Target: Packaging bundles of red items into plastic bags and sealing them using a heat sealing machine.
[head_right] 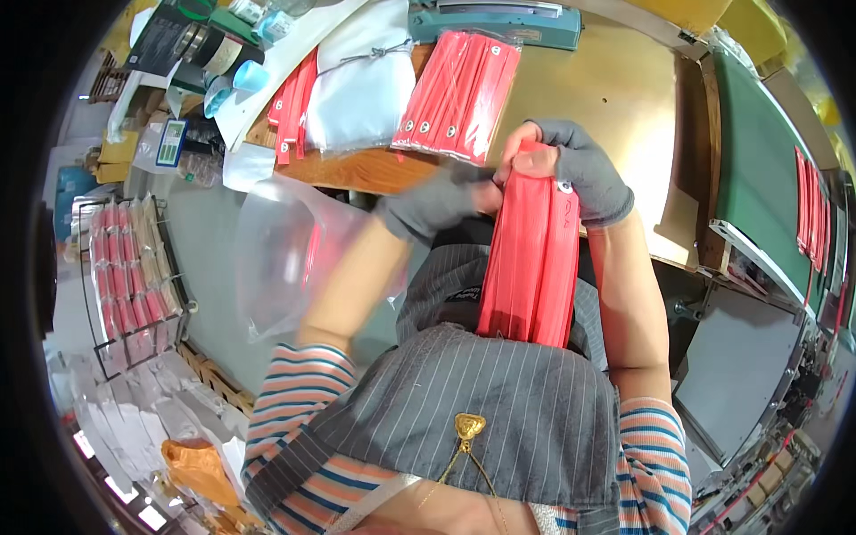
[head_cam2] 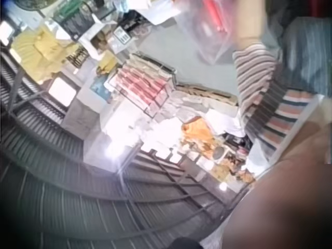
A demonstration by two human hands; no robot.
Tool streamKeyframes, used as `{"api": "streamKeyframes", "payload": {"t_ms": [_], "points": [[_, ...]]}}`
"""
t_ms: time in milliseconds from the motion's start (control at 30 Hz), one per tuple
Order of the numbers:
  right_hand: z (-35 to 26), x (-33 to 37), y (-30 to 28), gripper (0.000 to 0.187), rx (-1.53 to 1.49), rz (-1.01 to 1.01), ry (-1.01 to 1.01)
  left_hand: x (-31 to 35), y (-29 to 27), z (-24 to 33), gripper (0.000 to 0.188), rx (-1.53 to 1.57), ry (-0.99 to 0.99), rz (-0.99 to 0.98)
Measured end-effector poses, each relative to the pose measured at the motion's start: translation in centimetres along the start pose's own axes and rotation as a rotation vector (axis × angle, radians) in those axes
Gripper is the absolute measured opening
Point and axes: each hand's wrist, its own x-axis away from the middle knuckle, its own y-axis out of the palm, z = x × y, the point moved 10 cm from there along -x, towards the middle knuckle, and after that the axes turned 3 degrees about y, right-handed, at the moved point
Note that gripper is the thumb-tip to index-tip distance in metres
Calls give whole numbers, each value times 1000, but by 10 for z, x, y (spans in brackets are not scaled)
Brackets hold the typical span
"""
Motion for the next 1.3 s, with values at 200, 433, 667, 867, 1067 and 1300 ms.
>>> {"api": "streamKeyframes", "payload": {"t_ms": [200,433,667,867,1067,1300], "points": [[5,-6,-17,24,-126,142,-41,54,-219,-28,37,-1401,120,714],[17,-24,-18,51,-144,168,69,67,-252,-8,20,-462,214,679],[26,-55,-3,49,-21,181,62,31,-22,55,11,-558,471,871],[44,-7,-57,47,-350,91,-7,33,-74,13,28,555,321,1001],[60,10,-154,50,-205,207,-441,-21,76,145,17,-731,870,414],[133,83,-24,60,-683,339,62,48,83,40,27,-539,649,576]]}}
